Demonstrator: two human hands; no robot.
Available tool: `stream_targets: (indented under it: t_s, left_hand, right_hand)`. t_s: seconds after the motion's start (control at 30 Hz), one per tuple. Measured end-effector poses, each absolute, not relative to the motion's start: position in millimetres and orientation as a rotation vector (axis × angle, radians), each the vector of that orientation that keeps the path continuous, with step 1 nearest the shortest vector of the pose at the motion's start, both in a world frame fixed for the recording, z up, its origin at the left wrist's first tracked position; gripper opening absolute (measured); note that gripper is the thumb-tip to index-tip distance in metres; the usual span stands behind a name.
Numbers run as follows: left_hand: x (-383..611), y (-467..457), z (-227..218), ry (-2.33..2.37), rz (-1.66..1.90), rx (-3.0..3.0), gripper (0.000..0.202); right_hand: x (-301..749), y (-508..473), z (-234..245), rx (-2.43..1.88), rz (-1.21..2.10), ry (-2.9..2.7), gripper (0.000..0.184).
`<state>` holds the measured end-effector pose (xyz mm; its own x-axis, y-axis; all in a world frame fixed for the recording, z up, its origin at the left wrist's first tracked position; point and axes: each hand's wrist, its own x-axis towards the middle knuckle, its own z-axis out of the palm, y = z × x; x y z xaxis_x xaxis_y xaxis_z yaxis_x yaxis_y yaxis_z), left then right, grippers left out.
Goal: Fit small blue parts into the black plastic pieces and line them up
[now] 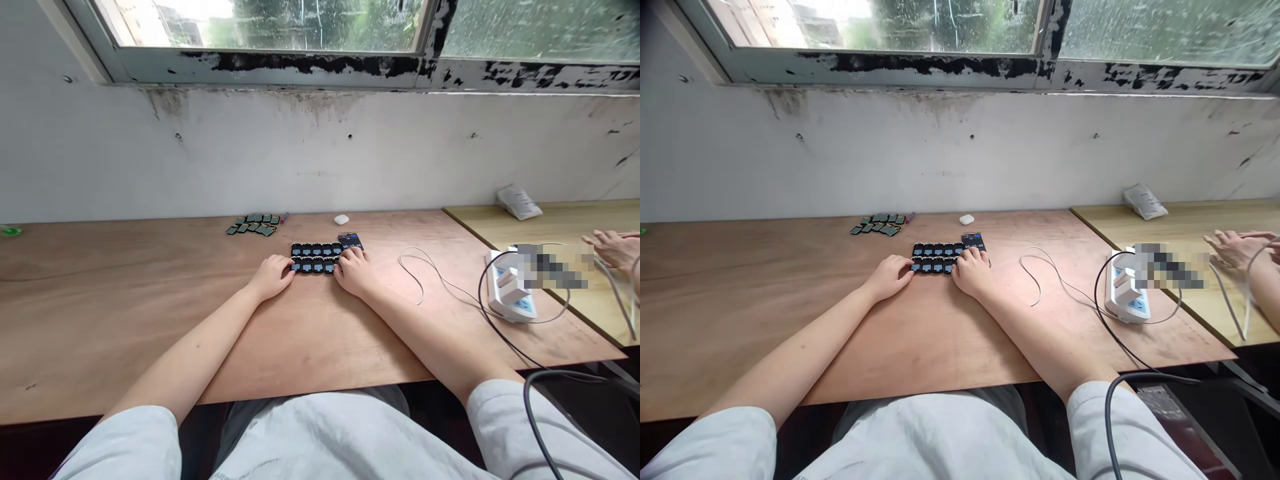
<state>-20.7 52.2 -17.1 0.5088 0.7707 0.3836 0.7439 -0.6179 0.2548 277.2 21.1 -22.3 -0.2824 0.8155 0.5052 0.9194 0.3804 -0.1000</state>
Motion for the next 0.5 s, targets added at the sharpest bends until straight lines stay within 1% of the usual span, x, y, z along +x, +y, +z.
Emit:
stream_targets:
  t_s: [0.33,0.5]
  left_hand:
    - [-21.6,53.0,-15.9,1.309,0.749,2.648,0.032]
    - [-21.4,51.9,-15.0,1.308,0.748,2.645,0.033]
  right_hand:
    - [279.9,22.0,-19.2,-1.592,-0.241,-2.186,0.034]
    - [278.1,20.3,-16.0,-1.611,-0.218,-2.183,0.030]
